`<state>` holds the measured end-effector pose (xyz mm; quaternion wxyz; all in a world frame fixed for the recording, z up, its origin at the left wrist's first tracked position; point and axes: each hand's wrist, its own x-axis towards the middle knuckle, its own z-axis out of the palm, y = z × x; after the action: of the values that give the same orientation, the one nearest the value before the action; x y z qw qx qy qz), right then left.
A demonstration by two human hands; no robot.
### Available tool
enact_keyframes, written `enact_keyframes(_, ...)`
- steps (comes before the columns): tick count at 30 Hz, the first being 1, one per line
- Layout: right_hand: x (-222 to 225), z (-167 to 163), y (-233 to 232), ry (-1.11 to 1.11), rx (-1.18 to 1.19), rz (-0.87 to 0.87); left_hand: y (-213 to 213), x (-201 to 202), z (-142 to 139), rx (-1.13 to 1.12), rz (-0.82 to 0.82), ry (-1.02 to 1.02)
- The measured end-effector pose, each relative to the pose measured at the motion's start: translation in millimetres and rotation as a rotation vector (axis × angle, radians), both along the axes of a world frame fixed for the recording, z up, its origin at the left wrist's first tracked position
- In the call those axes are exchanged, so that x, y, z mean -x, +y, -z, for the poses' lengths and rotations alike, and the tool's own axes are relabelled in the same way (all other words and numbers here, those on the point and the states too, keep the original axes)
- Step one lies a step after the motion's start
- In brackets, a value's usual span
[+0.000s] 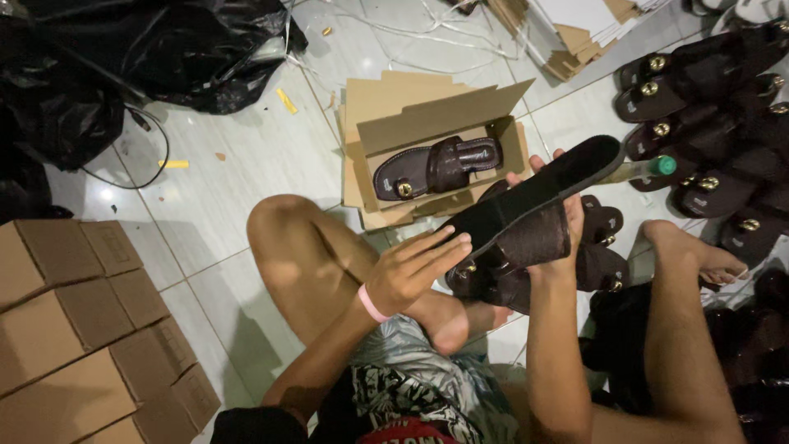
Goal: The person sits on the floor and wipes brown sandals with a black cloth. They place each sandal into a cardboard box, close the box, and move it aside. The person repeats this process for multiple sandals.
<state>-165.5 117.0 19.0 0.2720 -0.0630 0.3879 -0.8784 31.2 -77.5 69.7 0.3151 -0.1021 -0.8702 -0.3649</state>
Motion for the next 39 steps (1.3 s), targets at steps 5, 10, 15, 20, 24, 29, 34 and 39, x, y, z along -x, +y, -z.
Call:
enact_keyframes(5,2.0,4.6,1.8,-0.046,-0.023,0.012,-1.0,-3.5,2.9,-0.024,0.033,-0.028)
enact_keyframes(10,-13.5,-8.9,4.8,-0.06,0.094,0.015,18.2,1.1,24.2,-0.738,0.043,-0.106)
enact_keyframes(15,-51.4,-28.6,-17.0,0.237,-0.074,-0.191,40.6,14.8,64.2,-1.712,0.37,-0.267)
enact_keyframes(20,-61.5,-44.6,-28.7,0.157,-0.122,-0.246,54.6,6.8,88.4,-1.99,0.462,-0.424)
enact_keyframes(24,-57.9,-41.8,-20.3,0.173,-0.202,-0.219,48.2,7.2,93.4,-1.754,0.471,-0.471)
enact_keyframes(29,-42.9,-39.9,-10.1,0.453,-0.533,-0.25,20.4,17.7,75.7,-1.061,0.131,-0.624)
enact_keyframes(34,-0.9,-83.0,-7.5,1.078,-1.012,-0.398,-23.9,4.7,31.4,-0.484,-0.291,-0.317)
enact_keyframes(39,30.8,-84.8,-59.1,1.768,-1.228,-0.6,-55.4,27.9,28.8,0.231,-0.331,-0.173)
